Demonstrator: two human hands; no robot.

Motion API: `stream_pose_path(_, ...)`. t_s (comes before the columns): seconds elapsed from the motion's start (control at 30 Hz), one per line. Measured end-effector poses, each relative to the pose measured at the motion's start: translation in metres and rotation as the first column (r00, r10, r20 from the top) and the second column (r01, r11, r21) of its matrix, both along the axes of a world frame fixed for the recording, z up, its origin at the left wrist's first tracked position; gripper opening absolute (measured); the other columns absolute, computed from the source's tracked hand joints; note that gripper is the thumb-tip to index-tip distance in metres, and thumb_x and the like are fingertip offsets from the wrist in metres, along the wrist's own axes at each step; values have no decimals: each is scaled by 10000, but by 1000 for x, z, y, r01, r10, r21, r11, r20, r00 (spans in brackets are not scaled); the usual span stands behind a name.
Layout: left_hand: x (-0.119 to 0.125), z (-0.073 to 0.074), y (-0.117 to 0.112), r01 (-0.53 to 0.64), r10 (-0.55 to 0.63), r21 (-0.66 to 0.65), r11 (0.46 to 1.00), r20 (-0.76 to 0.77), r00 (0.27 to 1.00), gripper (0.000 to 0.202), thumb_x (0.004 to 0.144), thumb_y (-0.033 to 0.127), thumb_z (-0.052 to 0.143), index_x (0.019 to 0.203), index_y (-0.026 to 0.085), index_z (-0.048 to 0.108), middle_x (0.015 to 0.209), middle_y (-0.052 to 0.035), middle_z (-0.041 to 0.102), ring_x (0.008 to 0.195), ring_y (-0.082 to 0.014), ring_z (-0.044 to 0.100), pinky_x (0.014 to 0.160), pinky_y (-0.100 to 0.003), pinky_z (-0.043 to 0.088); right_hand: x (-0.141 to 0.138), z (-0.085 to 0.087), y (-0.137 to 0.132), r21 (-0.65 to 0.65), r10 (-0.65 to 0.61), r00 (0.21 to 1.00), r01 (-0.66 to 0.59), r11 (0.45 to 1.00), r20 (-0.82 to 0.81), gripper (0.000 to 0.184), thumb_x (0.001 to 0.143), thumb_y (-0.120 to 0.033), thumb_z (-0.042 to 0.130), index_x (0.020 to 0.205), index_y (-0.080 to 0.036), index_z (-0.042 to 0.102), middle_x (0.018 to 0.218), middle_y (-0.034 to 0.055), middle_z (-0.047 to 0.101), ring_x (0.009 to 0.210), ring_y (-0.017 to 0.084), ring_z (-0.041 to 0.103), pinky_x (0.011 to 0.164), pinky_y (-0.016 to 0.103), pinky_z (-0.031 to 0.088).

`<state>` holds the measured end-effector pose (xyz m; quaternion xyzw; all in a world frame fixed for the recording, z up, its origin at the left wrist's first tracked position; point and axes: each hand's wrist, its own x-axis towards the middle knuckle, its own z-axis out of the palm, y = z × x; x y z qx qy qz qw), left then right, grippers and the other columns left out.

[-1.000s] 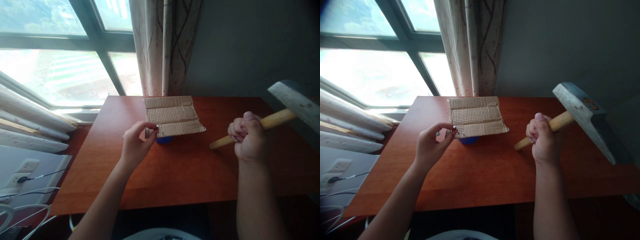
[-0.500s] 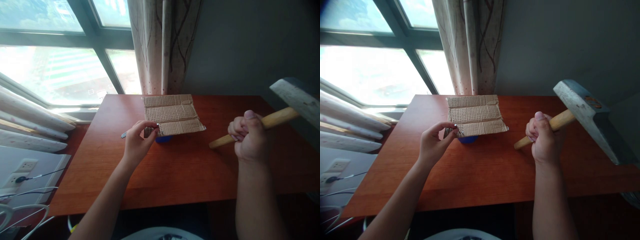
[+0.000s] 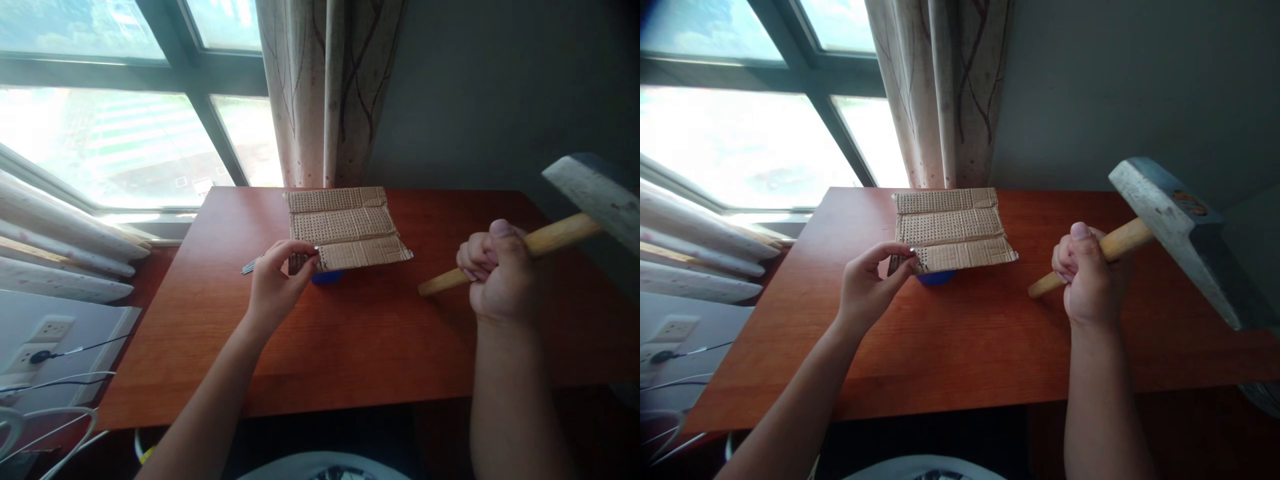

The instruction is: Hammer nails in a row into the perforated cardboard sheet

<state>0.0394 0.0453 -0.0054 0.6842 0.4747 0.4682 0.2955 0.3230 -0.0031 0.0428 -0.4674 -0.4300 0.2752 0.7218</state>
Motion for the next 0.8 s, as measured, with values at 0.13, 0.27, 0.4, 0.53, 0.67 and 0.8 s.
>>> stream_pose_path(0.13, 0, 0, 0, -1, 1, 17, 1000, -6, 1000, 93, 821, 236, 715, 906, 199, 729, 888, -39, 741, 843, -195, 685, 810, -320, 556, 0, 0, 0, 2, -7, 1000, 7, 1000, -2, 493, 827, -304, 668, 481, -209, 329, 397, -79, 264, 306, 51, 234, 367, 279, 118)
stream_pose_path(0.27, 0, 0, 0, 3, -2, 25, 1000, -19, 1000, 90, 824, 242, 708, 904, 203, 723, 883, -39, 738, 846, -199, 683, 812, -325, 554, -2, 1, 0, -2, -18, 1000, 18, 1000, -2, 506, 818, -318, 675, 474, -208, 321, 392, -80, 261, 302, 48, 237, 366, 273, 119)
stream_pose_path(0.4, 1, 0, -1, 35, -31, 58, 998, -53, 998, 69, 835, 235, 690, 895, 206, 708, 906, -49, 728, 882, -208, 679, 831, -339, 547, -3, 2, 0, -6, -23, 1000, 23, 1000, -8, 510, 812, -313, 682, 477, -210, 311, 390, -81, 262, 300, 46, 235, 367, 269, 125)
stream_pose_path(0.53, 4, 0, 0, 54, -47, 96, 994, -76, 996, 65, 844, 239, 677, 895, 219, 711, 909, -50, 723, 907, -219, 674, 836, -356, 542, 0, 0, 0, -3, -20, 1000, 20, 1000, 0, 508, 820, -316, 680, 485, -213, 312, 393, -84, 259, 301, 49, 231, 368, 269, 126)
stream_pose_path(0.67, 5, -1, 0, 63, -52, 128, 990, -83, 995, 57, 848, 238, 673, 884, 226, 715, 883, -43, 727, 875, -211, 665, 858, -370, 536, 0, -1, 0, 2, -19, 1000, 19, 1000, 18, 496, 843, -308, 654, 486, -215, 322, 395, -82, 265, 306, 55, 232, 364, 267, 133)
stream_pose_path(0.8, 5, -3, 1, 60, -49, 142, 988, -81, 996, 48, 857, 234, 667, 874, 226, 710, 873, -36, 730, 851, -203, 662, 897, -391, 527, -1, 0, 0, -12, 4, 999, -3, 1000, 46, 522, 869, -360, 658, 494, -217, 323, 408, -86, 265, 323, 54, 239, 367, 256, 144)
